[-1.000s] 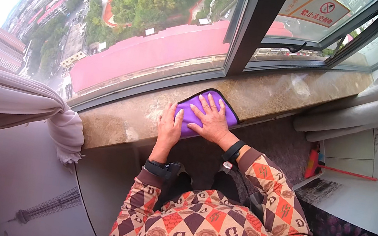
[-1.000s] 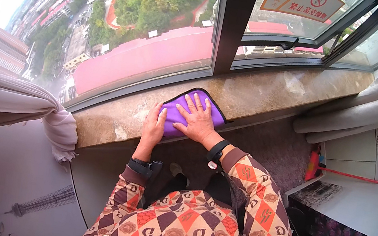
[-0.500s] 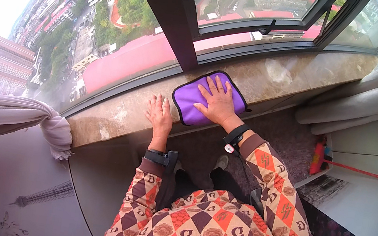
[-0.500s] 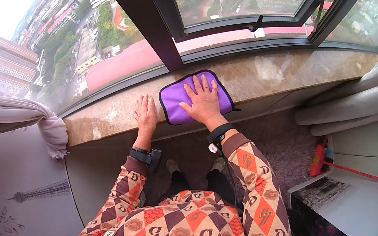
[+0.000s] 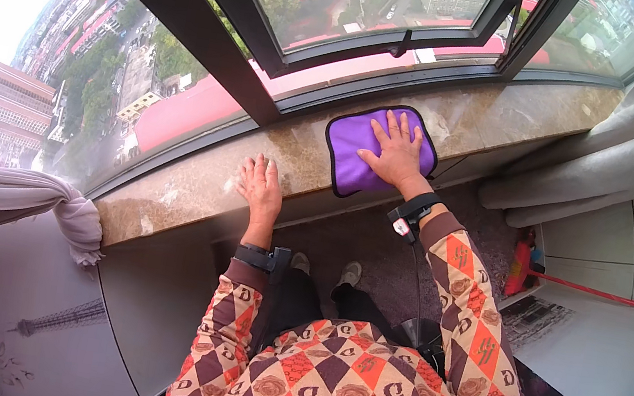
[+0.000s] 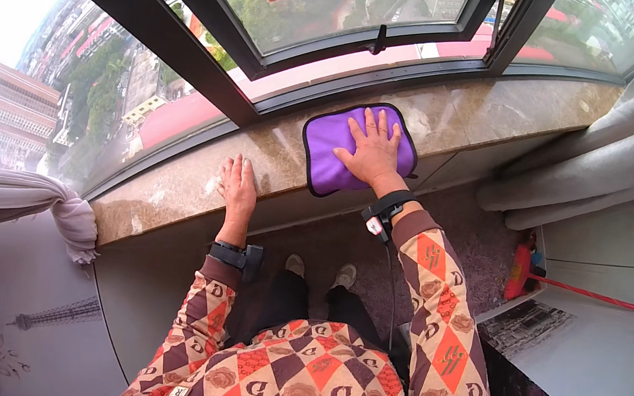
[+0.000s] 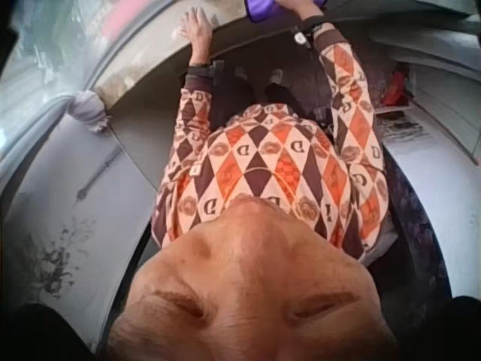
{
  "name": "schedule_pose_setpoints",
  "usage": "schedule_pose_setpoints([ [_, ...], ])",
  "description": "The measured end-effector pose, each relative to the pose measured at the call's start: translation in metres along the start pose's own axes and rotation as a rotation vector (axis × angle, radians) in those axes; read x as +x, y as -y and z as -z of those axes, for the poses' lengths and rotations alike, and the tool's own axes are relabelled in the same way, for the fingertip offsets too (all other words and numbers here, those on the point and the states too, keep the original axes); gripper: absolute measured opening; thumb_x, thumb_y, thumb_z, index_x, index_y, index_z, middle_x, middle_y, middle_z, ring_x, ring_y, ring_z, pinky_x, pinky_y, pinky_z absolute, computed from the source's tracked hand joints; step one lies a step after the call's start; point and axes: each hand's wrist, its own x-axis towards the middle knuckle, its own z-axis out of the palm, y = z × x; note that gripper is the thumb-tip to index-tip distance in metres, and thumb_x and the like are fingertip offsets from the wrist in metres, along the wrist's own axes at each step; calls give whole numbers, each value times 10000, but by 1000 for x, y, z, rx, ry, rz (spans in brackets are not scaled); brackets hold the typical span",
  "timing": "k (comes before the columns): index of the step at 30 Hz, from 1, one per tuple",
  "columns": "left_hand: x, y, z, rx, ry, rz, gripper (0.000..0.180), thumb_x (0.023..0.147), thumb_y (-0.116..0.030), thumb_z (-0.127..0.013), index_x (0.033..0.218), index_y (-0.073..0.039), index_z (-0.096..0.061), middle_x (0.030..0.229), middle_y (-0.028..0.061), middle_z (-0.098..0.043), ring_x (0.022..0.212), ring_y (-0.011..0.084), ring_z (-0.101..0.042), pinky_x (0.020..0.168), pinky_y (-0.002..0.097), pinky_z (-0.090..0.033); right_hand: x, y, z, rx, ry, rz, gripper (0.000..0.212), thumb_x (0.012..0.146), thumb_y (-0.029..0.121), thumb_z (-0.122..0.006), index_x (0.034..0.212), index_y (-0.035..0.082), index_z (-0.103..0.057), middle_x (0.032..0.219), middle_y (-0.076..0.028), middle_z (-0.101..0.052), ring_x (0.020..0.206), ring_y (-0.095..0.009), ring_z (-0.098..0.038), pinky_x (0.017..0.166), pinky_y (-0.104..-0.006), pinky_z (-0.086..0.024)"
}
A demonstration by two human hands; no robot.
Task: The person sweeps a carpeted floor with a red broom, then wipes the window sill and a floral-patterned wall with a purple cloth. The person moves between the floor and the window area to complete the cleaning.
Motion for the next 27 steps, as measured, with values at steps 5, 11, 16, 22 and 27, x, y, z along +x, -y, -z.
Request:
schedule_pose_setpoints([
  [5, -5, -5, -9, 22, 21, -47, 564, 1065, -452, -418, 1502, -101, -483, 1620, 217, -324, 1530, 427, -187, 1192, 655, -17, -13, -7, -2, 61, -3, 51, 741, 879, 615, -607, 1504, 237, -486, 1657, -136, -267, 1550, -366, -150, 1223, -591, -53],
  [11, -10, -38, -29, 5, 97, -86, 552, 1067, -441, -412, 1512, -115, -450, 1622, 208, -317, 1528, 444, -173, 1175, 684, -3, -23, -56, 10, 99, -31, -59, 765, 861, 624, -623, 1508, 240, -484, 1654, -133, -279, 1552, -352, -159, 1228, -570, -63],
  [16, -7, -90, -68, -19, 151, -209, 576, 1064, -446, -414, 1521, -95, -431, 1623, 216, -309, 1529, 439, -179, 1180, 675, 10, 3, -111, 29, 50, -14, -177, 796, 865, 653, -607, 1528, 240, -454, 1666, -136, -253, 1554, -357, -147, 1226, -569, -66],
  [22, -13, -150, -111, -80, 246, -249, 600, 1060, -436, -437, 1529, -63, -415, 1623, 227, -310, 1538, 418, -175, 1200, 636, 7, -8, -123, 19, 45, -88, -22, 779, 864, 619, -626, 1504, 201, -479, 1635, -180, -290, 1529, -408, -193, 1209, -606, -102],
  [27, -27, -188, -139, -78, 293, -282, 611, 1055, -423, -462, 1546, -67, -383, 1640, 224, -275, 1548, 407, -150, 1198, 636, 24, -23, -146, 27, 150, -76, 66, 764, 840, 618, -662, 1479, 222, -522, 1629, -150, -321, 1530, -382, -213, 1218, -583, -97],
])
